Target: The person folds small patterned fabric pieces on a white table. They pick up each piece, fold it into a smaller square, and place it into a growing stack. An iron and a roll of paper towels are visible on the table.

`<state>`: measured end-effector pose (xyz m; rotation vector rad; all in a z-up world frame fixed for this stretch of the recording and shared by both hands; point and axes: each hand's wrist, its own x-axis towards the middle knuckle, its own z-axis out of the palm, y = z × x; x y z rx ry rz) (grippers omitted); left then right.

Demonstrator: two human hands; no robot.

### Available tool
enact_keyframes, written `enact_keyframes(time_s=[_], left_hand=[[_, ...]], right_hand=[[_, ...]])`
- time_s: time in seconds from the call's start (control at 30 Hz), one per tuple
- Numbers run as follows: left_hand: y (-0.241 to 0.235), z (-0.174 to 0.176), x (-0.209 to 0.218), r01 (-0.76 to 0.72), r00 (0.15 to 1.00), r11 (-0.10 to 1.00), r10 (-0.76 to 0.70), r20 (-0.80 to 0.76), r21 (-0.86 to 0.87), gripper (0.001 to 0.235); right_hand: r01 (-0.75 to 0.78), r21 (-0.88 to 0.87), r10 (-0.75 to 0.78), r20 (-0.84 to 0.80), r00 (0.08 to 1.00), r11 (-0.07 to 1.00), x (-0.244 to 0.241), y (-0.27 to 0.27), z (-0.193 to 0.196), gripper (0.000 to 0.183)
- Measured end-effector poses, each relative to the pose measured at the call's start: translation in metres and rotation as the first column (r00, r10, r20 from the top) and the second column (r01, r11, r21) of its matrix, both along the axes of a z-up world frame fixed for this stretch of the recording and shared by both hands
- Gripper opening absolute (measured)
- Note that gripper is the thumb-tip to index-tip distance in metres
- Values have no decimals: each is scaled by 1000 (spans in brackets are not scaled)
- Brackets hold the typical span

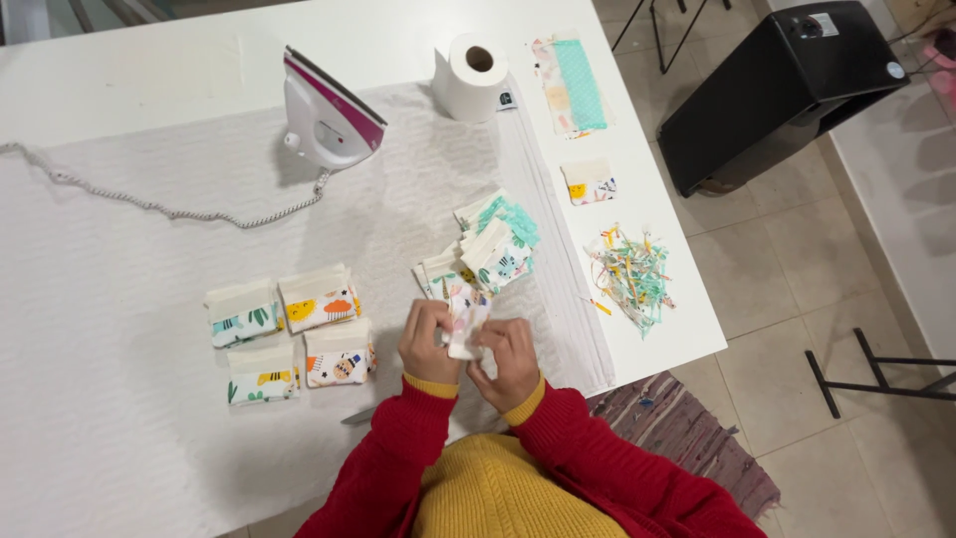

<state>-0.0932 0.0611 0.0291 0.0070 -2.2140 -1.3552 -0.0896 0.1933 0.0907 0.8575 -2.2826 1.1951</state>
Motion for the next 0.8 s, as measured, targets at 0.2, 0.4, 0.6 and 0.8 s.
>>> enact_keyframes(time_s=[0.2,0.4,0.6,0.8], left_hand=[[2,11,6,-44,996,996,37,85,84,36],[-5,19,6,-50,998,985,42,48,166,39],[-4,17,10,5,999,981,-14,42,195,43],[-9,27,5,64,991,997,-59,-122,36,50]], right_hand=[[131,42,-130,-8,991,991,-7,0,-16,43],[-19,-52,27,162,986,998,7,-1,-1,33],[-111,-89,130,244,961,990,12,1,-4,32],[-112,-97,141,398,907,989,16,3,-4,29]])
